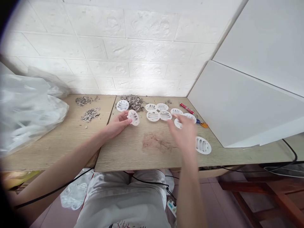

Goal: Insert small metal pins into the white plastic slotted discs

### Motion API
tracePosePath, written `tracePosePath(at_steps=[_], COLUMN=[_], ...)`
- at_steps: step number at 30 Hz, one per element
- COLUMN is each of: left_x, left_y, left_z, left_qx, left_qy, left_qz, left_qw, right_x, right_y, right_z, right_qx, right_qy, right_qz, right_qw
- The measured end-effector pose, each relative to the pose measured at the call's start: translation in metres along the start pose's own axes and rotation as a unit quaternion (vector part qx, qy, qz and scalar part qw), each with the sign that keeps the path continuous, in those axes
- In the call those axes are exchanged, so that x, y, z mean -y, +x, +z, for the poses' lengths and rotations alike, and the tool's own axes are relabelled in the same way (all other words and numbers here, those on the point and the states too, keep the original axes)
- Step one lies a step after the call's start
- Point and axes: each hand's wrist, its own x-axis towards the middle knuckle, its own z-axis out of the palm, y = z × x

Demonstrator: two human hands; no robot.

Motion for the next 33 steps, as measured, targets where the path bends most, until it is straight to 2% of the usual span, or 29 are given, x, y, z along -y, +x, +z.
tracePosePath(at_steps=[2,4,7,10,13,16,19,22,24,26,33], left_x=[-0.001,-0.001,-0.001,0.001,0.003,0.005,0.006,0.005,0.004,0.004,0.005], left_y=[0.001,0.001,0.001,0.001,0.002,0.002,0.000,-0.002,-0.003,-0.003,-0.003], left_z=[0.002,0.003,0.002,0.000,-0.001,-0.002,0.000,0.001,0.001,0.001,0.002], left_qx=[-0.020,-0.023,-0.014,-0.012,-0.010,-0.005,-0.001,0.013,0.030,0.047,0.083], left_qy=[-0.009,-0.016,-0.018,-0.016,-0.011,0.009,0.052,0.075,0.072,0.070,0.063], left_qz=[-0.003,-0.011,-0.025,-0.032,-0.032,-0.041,-0.047,-0.039,-0.026,-0.014,-0.014], left_qw=[1.000,1.000,0.999,0.999,0.999,0.999,0.998,0.996,0.997,0.996,0.994], right_x=[-0.040,-0.077,-0.116,-0.124,-0.102,-0.055,-0.003,0.033,0.044,0.046,0.035], right_y=[-0.015,-0.027,-0.034,-0.031,-0.024,-0.017,-0.011,-0.002,0.004,0.007,0.005], right_z=[-0.027,-0.044,-0.047,-0.039,-0.029,-0.017,0.001,0.023,0.036,0.047,0.064], right_qx=[-0.027,0.000,0.028,0.034,0.029,0.043,0.089,0.144,0.145,0.133,0.134], right_qy=[-0.091,-0.176,-0.196,-0.160,-0.089,0.060,0.187,0.283,0.336,0.351,0.362], right_qz=[0.067,0.121,0.188,0.204,0.206,0.195,0.123,0.084,0.096,0.107,0.138], right_qw=[0.993,0.977,0.962,0.965,0.974,0.978,0.971,0.944,0.926,0.921,0.912])
